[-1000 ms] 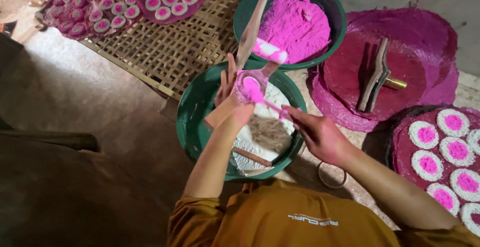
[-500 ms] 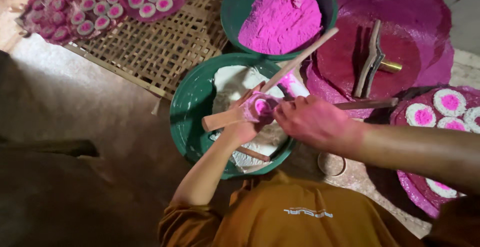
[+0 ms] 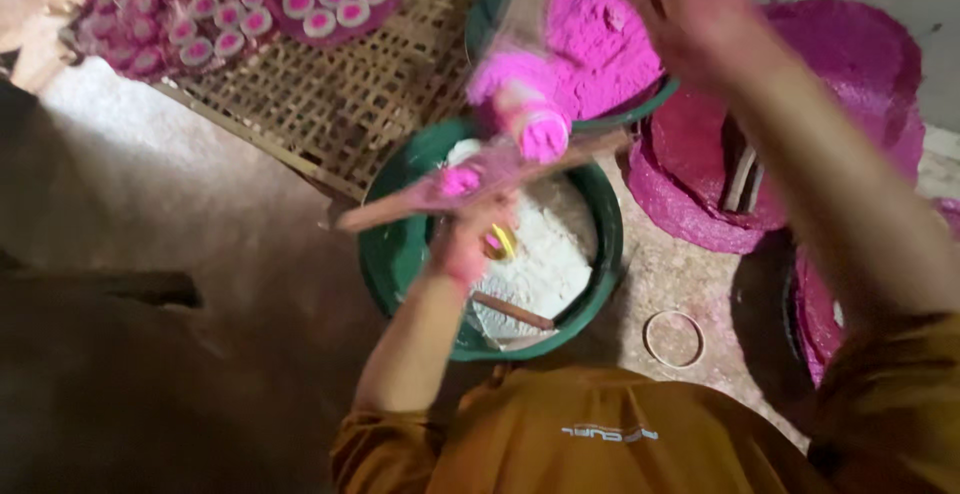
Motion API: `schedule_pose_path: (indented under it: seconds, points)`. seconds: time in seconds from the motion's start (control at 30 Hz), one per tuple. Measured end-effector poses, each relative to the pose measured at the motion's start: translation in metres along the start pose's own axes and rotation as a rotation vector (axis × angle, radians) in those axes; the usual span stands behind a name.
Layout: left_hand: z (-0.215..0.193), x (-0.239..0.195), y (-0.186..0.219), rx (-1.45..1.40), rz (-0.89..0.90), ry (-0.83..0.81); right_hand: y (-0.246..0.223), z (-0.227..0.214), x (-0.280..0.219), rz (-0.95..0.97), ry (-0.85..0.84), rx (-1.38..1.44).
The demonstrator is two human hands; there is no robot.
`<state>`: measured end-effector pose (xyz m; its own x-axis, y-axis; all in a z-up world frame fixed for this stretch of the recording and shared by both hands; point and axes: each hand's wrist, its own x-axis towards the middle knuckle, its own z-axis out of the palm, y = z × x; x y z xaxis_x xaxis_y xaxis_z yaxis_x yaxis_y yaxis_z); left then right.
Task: The person scoops pink and white powders into a wooden mold, presses the layers together, and uses a metal ring to cut and release round layered cakes onto a pink mat. The process is repeated to produce multiple cakes.
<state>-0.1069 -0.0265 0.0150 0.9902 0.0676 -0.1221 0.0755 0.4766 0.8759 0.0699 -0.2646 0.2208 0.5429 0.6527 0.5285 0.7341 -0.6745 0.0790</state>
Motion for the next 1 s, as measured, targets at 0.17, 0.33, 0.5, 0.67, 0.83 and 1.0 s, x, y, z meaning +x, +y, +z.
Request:
schedule_pose_path:
  seconds: [0.17,0.33,0.5,0.67,0.83,1.0]
  points:
    - [0.074,-0.040,-0.022,-0.183,-0.215,-0.649,-0.065,-0.001,-0.118,0.310,0.002,2.189]
    - [0.117,-0.053,-0.006,0.572,0.202,-0.808,-0.052,-0.065,-0.174,0.318,0.177,1.816]
    - [0.139,-0.061,-0.011,0.139,-0.249,-0.797,-0.049,-0.105,-0.244,-0.107,0.240,0.920]
    - [0.169,-0.081,-0.037,-0.423,-0.764,-0.841,-0.067,-0.125,-0.298,-0.300,0.223,0.624]
    - [0.241,-0.101,-0.084,0.703,-0.298,-1.254,-0.070,-0.129,-0.360,0.003,0.197,0.663]
    - [0.326,-0.103,-0.099,0.794,-0.246,-1.061,-0.007,-0.153,-0.460,0.513,-0.130,1.279]
